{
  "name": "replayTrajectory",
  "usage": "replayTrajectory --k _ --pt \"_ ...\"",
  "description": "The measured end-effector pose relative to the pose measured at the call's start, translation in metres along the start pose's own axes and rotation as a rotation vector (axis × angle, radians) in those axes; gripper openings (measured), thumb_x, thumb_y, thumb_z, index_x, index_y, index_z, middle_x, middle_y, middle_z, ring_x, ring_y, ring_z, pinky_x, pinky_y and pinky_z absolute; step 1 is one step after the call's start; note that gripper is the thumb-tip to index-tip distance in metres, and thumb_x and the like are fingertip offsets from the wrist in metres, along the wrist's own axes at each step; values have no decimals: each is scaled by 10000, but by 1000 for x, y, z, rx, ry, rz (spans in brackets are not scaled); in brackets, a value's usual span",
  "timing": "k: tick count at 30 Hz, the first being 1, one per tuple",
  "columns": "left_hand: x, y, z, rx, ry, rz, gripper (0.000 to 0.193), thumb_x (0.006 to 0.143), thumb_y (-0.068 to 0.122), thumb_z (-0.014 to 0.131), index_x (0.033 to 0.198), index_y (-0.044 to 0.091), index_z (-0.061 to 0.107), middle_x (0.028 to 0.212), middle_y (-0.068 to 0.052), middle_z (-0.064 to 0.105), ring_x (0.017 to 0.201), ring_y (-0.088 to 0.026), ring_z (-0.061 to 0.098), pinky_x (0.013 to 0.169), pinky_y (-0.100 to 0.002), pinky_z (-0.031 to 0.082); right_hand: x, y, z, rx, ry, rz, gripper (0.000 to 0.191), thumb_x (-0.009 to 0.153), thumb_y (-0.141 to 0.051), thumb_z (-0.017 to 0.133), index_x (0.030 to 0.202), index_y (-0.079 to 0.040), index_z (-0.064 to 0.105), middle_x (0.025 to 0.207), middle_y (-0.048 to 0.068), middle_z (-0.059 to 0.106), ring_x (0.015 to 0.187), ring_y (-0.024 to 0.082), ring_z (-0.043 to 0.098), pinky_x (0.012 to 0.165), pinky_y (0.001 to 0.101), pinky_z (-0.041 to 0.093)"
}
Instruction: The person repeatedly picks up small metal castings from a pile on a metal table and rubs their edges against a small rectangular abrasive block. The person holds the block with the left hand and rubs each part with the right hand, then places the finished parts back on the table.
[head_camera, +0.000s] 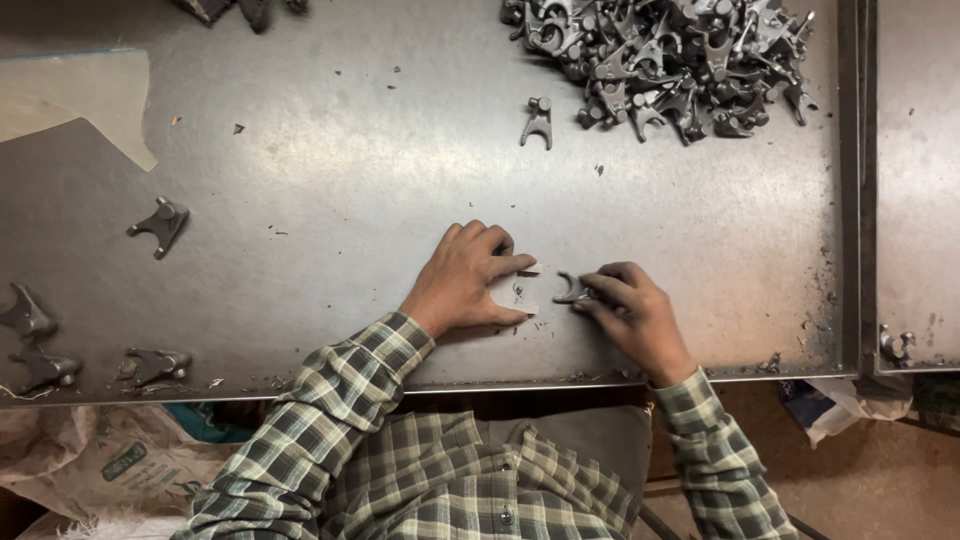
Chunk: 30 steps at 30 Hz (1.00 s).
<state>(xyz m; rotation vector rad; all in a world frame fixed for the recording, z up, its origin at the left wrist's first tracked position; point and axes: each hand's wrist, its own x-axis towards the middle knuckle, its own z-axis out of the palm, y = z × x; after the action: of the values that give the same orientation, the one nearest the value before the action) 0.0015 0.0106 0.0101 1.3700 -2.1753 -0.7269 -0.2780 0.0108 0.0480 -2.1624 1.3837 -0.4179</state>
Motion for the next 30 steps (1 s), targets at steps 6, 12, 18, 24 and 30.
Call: replayTrajectory --k 6,12,18,24,30 --pt "-2 0 1 0 1 -6 686 585 597 884 1174 262 778 1098 -11 613 1049 -218 533 1005 -409 451 8 -15 24 41 26 -115 350 825 -168 827 1149 -53 757 1090 118 698 855 213 711 725 320 597" --pt "-2 0 -1 -8 15 24 670 582 578 885 1166 265 783 1083 -11 613 1032 -224 528 1000 -416 443 1 -6 -12 65 -100 19 299 831 -187 804 1109 -84 764 1153 95 696 916 207 729 769 308 633" --pt "-3 0 -2 -32 22 10 648 598 577 878 1156 261 785 1070 -4 615 1017 -218 528 990 -401 449 -44 35 -100 318 811 283 401 1029 -115 787 1389 -146 611 1388 109 608 1252 194 663 1033 287 617" --pt "0 2 -7 -20 3 7 647 602 577 877 1161 266 782 1064 -8 617 1007 -215 530 984 -396 449 55 -13 -51 36 336 24 422 946 62 627 1306 -151 683 1558 138 468 1487 328 395 1093 392 542" --pt "1 5 -15 -21 37 37 644 596 542 880 1170 267 785 1067 -14 621 1016 -222 539 1000 -411 450 180 -95 -28 -454 78 -391 610 724 155 595 1262 -96 739 1480 99 596 1393 389 448 1108 453 446"
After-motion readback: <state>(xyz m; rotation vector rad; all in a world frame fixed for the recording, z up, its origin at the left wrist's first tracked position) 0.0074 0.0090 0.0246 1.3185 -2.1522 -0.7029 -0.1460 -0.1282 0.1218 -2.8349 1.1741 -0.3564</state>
